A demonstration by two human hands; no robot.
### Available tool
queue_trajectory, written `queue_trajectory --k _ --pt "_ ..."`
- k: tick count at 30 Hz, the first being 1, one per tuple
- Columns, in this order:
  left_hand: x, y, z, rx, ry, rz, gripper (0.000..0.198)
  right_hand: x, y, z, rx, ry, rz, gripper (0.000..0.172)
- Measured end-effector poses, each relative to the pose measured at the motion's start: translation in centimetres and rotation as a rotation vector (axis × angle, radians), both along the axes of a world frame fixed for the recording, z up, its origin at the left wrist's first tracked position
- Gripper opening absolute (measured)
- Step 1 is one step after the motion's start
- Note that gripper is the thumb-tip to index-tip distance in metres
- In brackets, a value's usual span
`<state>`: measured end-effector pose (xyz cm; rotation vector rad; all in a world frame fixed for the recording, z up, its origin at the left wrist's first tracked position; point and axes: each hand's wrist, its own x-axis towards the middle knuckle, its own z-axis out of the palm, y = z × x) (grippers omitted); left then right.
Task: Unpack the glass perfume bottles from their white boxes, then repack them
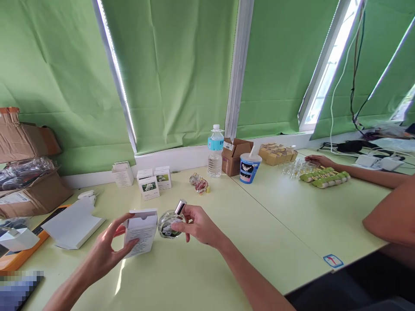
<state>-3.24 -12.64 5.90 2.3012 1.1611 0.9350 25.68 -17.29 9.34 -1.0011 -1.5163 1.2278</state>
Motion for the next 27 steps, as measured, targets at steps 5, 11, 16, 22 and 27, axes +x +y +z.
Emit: queue_trajectory --k 5,11,16,22,27 --pt "-0.2 -0.9 0.4 0.045 -0.021 -0.074 0.028 -2.1 0.0 0.4 0.016 0.091 0.048 0.036" --pt "-0.2 -1.2 -0.2 0.100 -0.006 -0.075 0.020 -5.7 0.7 2.4 0.117 0.001 -0.029 0.038" --pt "-0.5 -1.1 -0.8 0.016 -0.040 -0.040 0.021 -6.9 0.9 2.9 0.385 -0.345 -0.138 0.033" --pt "-0.4 -0.8 -0.7 -0.169 -0.150 -0.014 0.029 -6.8 0.9 2.9 0.452 -0.584 -0.168 0.025" --pt "-0.4 -0.4 -1.2 -0.138 -0.199 -0.046 0.034 -7.3 0.9 3.6 0.535 -0.682 -0.092 0.012"
